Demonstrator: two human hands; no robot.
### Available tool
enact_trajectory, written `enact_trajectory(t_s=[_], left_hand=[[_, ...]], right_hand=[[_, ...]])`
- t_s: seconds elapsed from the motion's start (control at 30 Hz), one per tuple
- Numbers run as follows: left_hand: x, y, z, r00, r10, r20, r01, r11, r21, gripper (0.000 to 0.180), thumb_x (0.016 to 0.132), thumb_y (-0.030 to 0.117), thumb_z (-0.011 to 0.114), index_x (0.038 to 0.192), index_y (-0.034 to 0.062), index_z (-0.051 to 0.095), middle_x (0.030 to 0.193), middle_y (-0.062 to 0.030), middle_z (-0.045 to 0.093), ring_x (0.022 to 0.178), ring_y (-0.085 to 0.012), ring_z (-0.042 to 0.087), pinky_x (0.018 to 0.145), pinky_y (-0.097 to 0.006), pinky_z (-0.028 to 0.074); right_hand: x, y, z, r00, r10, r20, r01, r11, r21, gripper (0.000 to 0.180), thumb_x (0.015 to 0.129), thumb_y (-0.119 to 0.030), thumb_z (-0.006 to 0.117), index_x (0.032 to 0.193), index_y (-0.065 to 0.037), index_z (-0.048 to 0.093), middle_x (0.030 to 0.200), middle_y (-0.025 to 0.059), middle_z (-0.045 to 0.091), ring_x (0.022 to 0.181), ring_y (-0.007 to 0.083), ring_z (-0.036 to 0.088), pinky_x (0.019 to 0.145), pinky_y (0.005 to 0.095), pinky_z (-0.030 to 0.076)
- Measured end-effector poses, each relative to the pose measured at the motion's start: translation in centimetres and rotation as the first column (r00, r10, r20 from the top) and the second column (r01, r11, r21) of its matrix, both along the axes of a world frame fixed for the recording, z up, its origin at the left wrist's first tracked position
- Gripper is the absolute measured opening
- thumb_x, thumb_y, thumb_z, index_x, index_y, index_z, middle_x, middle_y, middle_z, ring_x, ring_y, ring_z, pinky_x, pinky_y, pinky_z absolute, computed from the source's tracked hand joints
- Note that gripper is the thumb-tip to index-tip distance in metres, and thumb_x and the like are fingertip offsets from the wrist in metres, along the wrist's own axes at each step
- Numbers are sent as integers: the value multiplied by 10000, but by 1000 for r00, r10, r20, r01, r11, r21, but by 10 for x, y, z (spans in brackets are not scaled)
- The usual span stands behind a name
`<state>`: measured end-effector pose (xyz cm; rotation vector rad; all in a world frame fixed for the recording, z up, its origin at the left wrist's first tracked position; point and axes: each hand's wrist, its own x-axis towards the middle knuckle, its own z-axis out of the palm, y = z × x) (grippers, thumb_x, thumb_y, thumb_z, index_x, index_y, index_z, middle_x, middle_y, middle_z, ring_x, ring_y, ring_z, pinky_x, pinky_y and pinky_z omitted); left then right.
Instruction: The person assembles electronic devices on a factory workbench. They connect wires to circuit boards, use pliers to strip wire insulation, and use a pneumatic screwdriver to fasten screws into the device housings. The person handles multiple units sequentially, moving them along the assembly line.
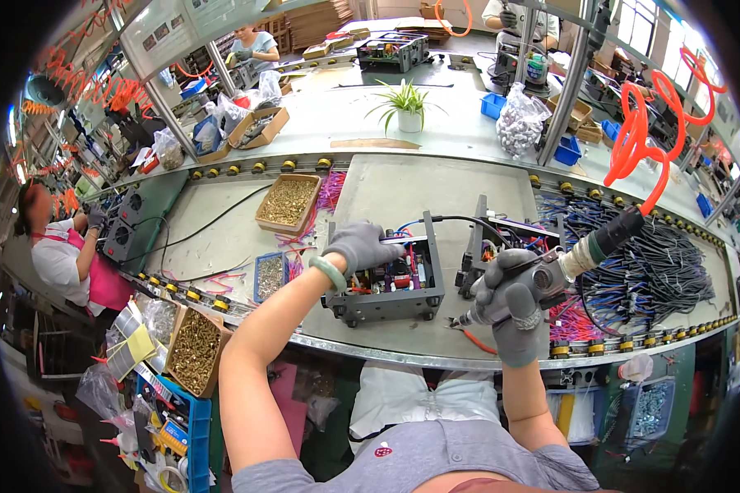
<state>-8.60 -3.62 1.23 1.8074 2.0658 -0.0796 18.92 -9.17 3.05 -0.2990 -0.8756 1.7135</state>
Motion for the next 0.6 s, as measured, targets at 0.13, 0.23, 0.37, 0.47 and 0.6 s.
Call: enact_trajectory(t_s=[0.13,0.23,0.37,0.47,0.6], left_hand=[[-11,-1,-13,999,10,31,-13,996,93,509,786,486,619,1088,85,709,1021,-183,702,988,-325,666,900,-401,498],[-14,6,-19,996,13,85,-18,998,65,427,770,375,641,1063,73,711,1018,-180,702,986,-334,665,882,-399,508],[-14,13,-35,998,47,34,-51,993,108,347,760,327,646,983,71,718,940,-162,708,943,-326,673,834,-412,515],[1,17,-36,992,72,-107,-60,991,117,304,766,309,642,944,73,714,918,-163,706,936,-335,671,835,-416,512],[-2,1,-29,999,34,-16,-29,964,266,343,789,247,623,1079,73,682,1008,-193,690,928,-351,681,834,-436,527]], right_hand=[[-4,2,-9,999,41,27,-42,999,13,540,762,-298,831,1173,-99,544,924,49,583,774,187,635,550,298,534],[-3,5,-17,996,59,65,-62,997,46,542,785,-352,802,1179,-102,526,939,42,562,787,175,620,552,293,532],[-9,4,-12,998,61,15,-61,998,-5,530,779,-299,815,1175,-85,536,929,43,585,757,181,626,536,296,514],[-15,1,-9,999,41,-11,-42,999,-32,526,769,-273,828,1167,-76,545,922,46,598,742,184,631,539,298,511],[-9,-5,-7,997,70,-10,-71,997,-39,549,751,-285,845,1166,-84,547,927,50,598,742,178,632,563,295,519]])
